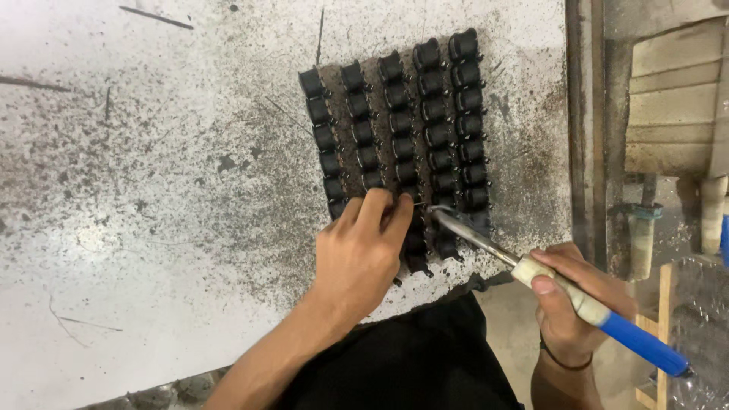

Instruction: The person solders small black electronic components arranged in a grid on a workbench. They hold each component steady with one hand while applying a heated soldering iron to its terminals with the other, working through the rows one component at a time, with solder wire and a temperature controller visible on the bench.

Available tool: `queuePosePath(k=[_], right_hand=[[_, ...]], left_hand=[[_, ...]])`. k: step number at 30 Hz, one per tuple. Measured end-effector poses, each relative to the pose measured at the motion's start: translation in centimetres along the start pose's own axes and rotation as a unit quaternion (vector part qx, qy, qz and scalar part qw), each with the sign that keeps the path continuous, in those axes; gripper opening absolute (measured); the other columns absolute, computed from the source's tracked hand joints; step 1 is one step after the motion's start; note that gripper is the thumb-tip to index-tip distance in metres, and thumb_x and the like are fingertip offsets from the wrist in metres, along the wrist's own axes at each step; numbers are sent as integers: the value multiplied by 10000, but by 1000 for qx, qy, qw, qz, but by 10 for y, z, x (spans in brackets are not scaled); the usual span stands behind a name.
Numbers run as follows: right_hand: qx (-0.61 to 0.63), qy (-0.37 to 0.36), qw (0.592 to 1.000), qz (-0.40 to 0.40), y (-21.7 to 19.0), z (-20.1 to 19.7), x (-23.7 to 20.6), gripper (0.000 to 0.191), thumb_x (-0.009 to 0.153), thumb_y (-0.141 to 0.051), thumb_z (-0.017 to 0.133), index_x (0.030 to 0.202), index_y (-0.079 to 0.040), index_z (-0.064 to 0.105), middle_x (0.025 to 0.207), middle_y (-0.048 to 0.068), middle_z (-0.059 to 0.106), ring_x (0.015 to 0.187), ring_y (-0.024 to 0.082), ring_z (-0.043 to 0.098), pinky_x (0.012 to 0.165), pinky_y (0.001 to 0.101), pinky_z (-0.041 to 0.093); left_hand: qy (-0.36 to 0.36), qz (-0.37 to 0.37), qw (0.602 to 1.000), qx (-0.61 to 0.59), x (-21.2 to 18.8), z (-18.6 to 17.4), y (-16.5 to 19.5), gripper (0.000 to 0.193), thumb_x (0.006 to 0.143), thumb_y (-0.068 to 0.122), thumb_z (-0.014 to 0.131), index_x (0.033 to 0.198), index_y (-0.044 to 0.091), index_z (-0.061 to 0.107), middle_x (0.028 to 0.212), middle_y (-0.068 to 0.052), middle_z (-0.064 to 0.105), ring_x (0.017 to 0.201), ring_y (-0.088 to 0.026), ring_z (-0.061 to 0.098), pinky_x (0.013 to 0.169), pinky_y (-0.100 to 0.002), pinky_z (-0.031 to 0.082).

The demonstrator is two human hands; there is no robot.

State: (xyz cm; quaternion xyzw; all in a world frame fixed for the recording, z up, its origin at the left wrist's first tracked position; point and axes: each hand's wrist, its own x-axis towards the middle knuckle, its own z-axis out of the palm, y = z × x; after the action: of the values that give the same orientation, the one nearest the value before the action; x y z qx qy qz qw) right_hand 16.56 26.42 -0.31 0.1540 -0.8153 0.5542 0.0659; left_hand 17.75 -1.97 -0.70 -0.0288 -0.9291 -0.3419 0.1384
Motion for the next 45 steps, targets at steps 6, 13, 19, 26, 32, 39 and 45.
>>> queuePosePath(k=[6, 13, 19, 26, 32, 39, 45], right_hand=[[-8, -19, 1000, -6, -11, 10, 14, 279, 979, -134, 781, 1076, 114, 696, 937, 219, 724, 803, 256, 720, 763, 289, 562], [-244, -166, 951, -97, -65, 23, 44, 298, 835, -146, 826, 1036, 50, 727, 851, 144, 756, 679, 166, 720, 646, 279, 536], [-277, -222, 932, -78, -79, 21, 56, 331, 779, -156, 845, 1011, 61, 751, 782, 121, 772, 602, 154, 710, 614, 308, 500], [17, 0, 998, 55, -23, 13, 43, 312, 963, -164, 775, 1095, 109, 699, 921, 221, 733, 764, 225, 745, 688, 299, 584], [13, -7, 1000, -24, 7, 9, 21, 326, 997, -156, 791, 1095, 138, 690, 937, 223, 721, 805, 247, 713, 782, 287, 549], [-15, -37, 999, 8, -8, 17, 37, 322, 974, -157, 788, 1088, 129, 694, 896, 203, 720, 758, 219, 693, 727, 254, 527], [-200, -122, 968, -86, -47, 33, 61, 271, 873, -181, 803, 1026, 34, 741, 861, 134, 767, 612, 143, 710, 598, 241, 525]], left_hand=[[-19, 19, 1000, -10, -18, 26, -9, 402, 699, 52, 702, 1093, -26, 711, 1001, -109, 611, 852, -261, 645, 662, -369, 566], [-64, 16, 998, -19, -15, 35, -4, 301, 768, -1, 714, 1062, -62, 693, 972, -142, 600, 830, -255, 653, 617, -352, 566], [-30, 2, 997, -66, -8, 33, -3, 304, 697, -30, 686, 1001, -41, 669, 939, -151, 606, 819, -292, 673, 599, -376, 576], [25, 16, 999, -27, 28, -80, 30, 334, 764, -44, 710, 1096, -17, 693, 821, -47, 608, 619, -197, 621, 465, -364, 490], [25, 23, 999, 33, 33, -16, -1, 377, 742, 11, 709, 1118, -16, 688, 1059, -96, 567, 897, -252, 629, 657, -349, 580], [-22, 29, 999, 28, 5, 31, -20, 340, 686, -4, 718, 1025, -33, 706, 999, -115, 555, 843, -251, 620, 617, -351, 580], [-38, 18, 999, -10, 9, 33, -15, 286, 733, -56, 726, 1017, -71, 689, 989, -129, 560, 840, -243, 629, 604, -342, 578]])
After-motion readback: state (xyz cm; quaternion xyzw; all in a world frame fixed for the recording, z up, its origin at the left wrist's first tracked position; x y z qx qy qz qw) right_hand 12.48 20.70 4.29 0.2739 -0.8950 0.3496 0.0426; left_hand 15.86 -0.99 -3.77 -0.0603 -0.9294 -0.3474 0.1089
